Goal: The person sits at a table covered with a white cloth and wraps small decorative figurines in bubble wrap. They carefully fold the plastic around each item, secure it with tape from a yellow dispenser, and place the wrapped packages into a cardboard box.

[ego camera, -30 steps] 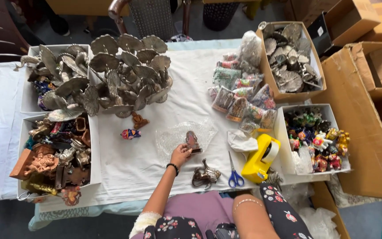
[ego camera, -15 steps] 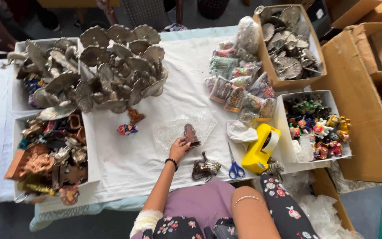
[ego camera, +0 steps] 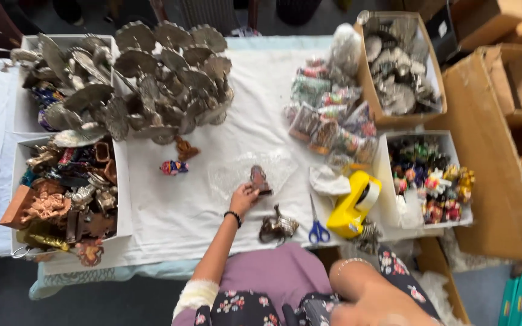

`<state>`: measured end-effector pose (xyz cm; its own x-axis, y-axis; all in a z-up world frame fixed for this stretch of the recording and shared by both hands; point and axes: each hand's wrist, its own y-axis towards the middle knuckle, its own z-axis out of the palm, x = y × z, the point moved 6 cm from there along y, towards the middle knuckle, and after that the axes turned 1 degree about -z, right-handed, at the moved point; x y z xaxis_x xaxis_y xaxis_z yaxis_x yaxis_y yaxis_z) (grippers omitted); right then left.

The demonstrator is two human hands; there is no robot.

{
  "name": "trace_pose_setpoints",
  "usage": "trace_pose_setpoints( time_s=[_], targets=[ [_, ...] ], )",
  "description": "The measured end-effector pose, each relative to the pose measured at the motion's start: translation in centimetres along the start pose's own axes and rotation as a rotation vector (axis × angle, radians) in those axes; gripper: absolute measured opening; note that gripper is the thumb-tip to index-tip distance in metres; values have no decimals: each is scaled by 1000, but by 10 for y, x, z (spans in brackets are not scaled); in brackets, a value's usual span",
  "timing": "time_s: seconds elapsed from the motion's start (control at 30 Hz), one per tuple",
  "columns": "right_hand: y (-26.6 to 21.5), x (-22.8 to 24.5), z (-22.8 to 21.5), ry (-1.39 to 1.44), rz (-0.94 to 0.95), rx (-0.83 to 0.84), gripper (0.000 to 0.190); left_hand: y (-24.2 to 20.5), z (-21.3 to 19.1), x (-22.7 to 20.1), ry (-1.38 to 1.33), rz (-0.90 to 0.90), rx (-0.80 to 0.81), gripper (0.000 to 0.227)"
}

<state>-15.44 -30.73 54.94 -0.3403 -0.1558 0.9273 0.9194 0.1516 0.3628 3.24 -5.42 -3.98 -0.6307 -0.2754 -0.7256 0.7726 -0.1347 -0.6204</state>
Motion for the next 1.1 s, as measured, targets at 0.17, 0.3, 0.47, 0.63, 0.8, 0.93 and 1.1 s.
trace_pose_setpoints(
  time_s=[0.17,0.3,0.47,0.63,0.8,0.93,1.1],
  targets=[
    [78,-195,1,1,-22,22,31,7,-1,7,-77,44,-30,44],
    [127,-363,16,-502,49,238,47,7,-1,8,-89,19,-62,42],
    [83,-483,-4,-1290,-123,682,72,24,-8,7,-35,128,-33,41],
    [47,-488,-38,-1331,40,619,16,41,-7,7,28,45,-20,34],
    [22,-498,-40,-1344,10,620,11,61,4,-12,148,57,-62,32],
    [21,-493,-41,-1302,13,566,11,48,4,-14,51,96,-75,31],
    [22,-493,-44,-1224,19,575,12,38,0,-16,68,45,-156,33]
  ],
)
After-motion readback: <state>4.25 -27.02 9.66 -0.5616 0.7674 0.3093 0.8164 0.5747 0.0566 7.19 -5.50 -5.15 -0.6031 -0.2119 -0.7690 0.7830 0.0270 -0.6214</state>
